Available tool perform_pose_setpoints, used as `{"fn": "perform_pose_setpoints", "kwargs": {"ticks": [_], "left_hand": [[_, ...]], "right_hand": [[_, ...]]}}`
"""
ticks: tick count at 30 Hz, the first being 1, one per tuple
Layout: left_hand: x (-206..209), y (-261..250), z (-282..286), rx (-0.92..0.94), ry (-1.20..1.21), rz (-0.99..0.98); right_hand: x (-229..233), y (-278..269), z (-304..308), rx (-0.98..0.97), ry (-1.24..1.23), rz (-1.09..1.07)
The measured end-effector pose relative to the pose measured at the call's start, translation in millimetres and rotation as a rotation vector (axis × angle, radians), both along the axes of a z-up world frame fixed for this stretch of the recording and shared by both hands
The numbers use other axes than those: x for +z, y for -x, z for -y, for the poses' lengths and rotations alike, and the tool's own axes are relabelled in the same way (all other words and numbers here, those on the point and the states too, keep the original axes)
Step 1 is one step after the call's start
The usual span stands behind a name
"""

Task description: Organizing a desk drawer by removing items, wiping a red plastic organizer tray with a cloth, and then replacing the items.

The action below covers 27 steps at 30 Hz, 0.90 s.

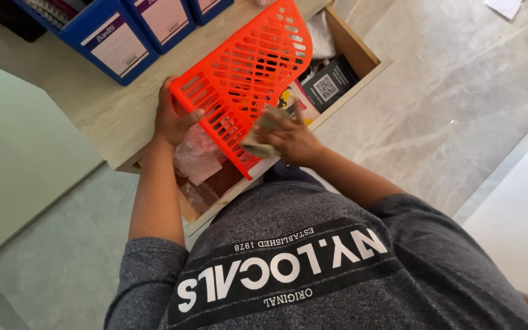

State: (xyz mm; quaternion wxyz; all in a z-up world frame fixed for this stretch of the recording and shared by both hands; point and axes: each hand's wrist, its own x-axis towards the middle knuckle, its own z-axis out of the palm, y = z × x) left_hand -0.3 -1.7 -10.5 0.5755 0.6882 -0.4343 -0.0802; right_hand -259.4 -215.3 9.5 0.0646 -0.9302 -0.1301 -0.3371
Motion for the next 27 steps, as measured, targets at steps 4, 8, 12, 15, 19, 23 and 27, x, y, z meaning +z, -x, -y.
{"fn": "perform_pose_setpoints", "kwargs": {"ticks": [4, 8, 12, 15, 19, 23, 27], "left_hand": [[0.0, -1.4, -1.3, 0.01, -0.014, -0.003], [-1.6, -1.8, 0.8, 0.009, -0.018, 0.027], [7.3, -1.1, 2.9, -0.007, -0.017, 0.029], [12.3, 2.0, 2.5, -0.017, 0.016, 0.026], [15.4, 3.8, -0.3, -0.011, 0.032, 0.009], [3.9, -1.9, -3.2, -0.007, 0.053, 0.0], [-2.5, -4.2, 0.4, -0.003, 0.034, 0.004]], "right_hand": [[-14.8, 35.9, 20.9, -0.04, 0.003, -0.035], [-22.3, 31.9, 11.8, -0.069, -0.069, -0.036], [-17.6, 21.7, 1.3, -0.021, -0.071, 0.006], [-15.5, 33.6, 8.0, -0.015, -0.087, -0.014], [-24.2, 55.8, 24.4, -0.137, -0.128, -0.086], [-21.9, 55.4, 0.6, -0.08, -0.106, -0.095], [-48.0, 65.0, 0.6, -0.031, -0.145, -0.114]]}}
